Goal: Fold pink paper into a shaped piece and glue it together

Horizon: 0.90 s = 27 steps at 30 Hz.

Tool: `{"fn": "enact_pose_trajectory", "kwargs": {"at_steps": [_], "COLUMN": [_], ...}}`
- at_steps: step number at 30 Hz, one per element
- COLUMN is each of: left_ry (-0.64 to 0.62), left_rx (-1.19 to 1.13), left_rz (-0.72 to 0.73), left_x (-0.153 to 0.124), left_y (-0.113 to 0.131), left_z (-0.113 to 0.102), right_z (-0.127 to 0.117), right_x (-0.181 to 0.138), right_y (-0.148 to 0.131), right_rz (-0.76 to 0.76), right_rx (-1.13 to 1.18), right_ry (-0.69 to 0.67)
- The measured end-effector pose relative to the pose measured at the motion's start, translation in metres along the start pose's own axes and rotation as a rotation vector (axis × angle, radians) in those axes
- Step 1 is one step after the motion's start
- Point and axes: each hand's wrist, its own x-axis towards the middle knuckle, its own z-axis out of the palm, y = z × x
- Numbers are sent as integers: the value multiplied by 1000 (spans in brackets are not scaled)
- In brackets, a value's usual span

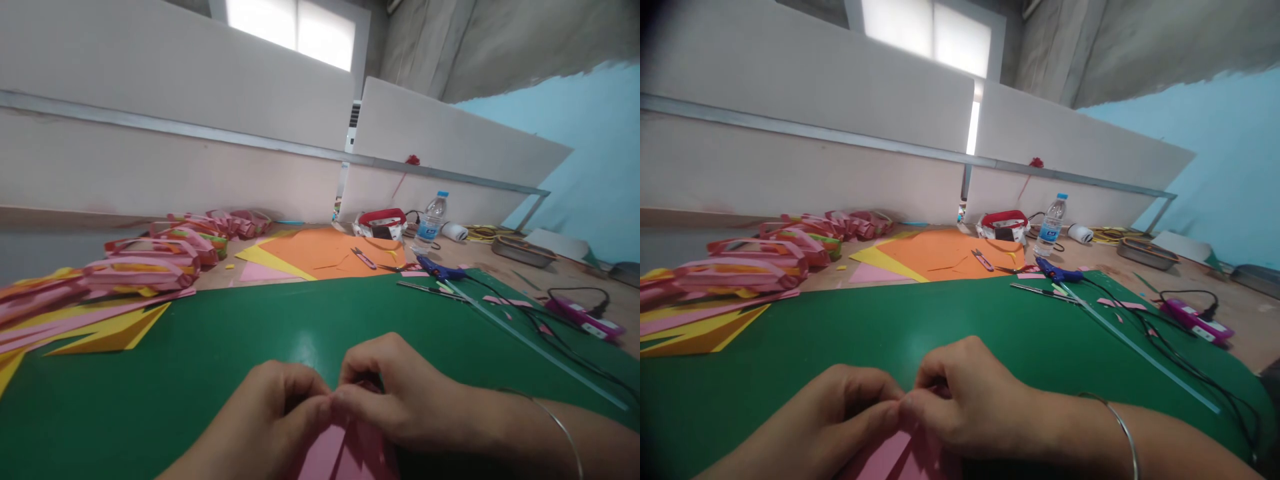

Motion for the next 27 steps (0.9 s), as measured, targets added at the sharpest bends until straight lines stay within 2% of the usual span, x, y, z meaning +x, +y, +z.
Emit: {"fn": "enact_pose_trajectory", "kwargs": {"at_steps": [3, 7, 9, 11, 13, 15, 19, 21, 24, 26, 27], "left_ry": [7, 18, 82, 200, 307, 353, 261, 157, 31, 2, 5], "left_rx": [20, -12, -46, -120, -235, -350, -570, -641, -622, -596, -592], "left_rz": [43, 57, 61, 47, 8, -36, -62, -22, 36, 38, 28], "left_x": [-2, -3, -2, 0, 4, 7, 8, 7, 7, 8, 9], "left_y": [1, 0, -2, -6, -9, -12, -12, -11, -11, -13, -14], "left_z": [-1, -3, -5, -8, -12, -15, -16, -16, -14, -12, -11], "right_z": [-1, -5, -8, -11, -14, -16, -14, -11, -6, -4, -3], "right_x": [3, 10, 14, 16, 18, 18, 18, 18, 18, 18, 18], "right_y": [4, 11, 14, 15, 15, 15, 14, 14, 15, 17, 18], "right_rz": [63, 222, 184, 87, 14, -21, -35, -18, 4, -8, -26], "right_rx": [99, 486, 546, 538, 492, 379, 148, 152, 239, 255, 233], "right_ry": [-50, -172, -91, 36, 103, 135, 214, 202, 107, 98, 135]}}
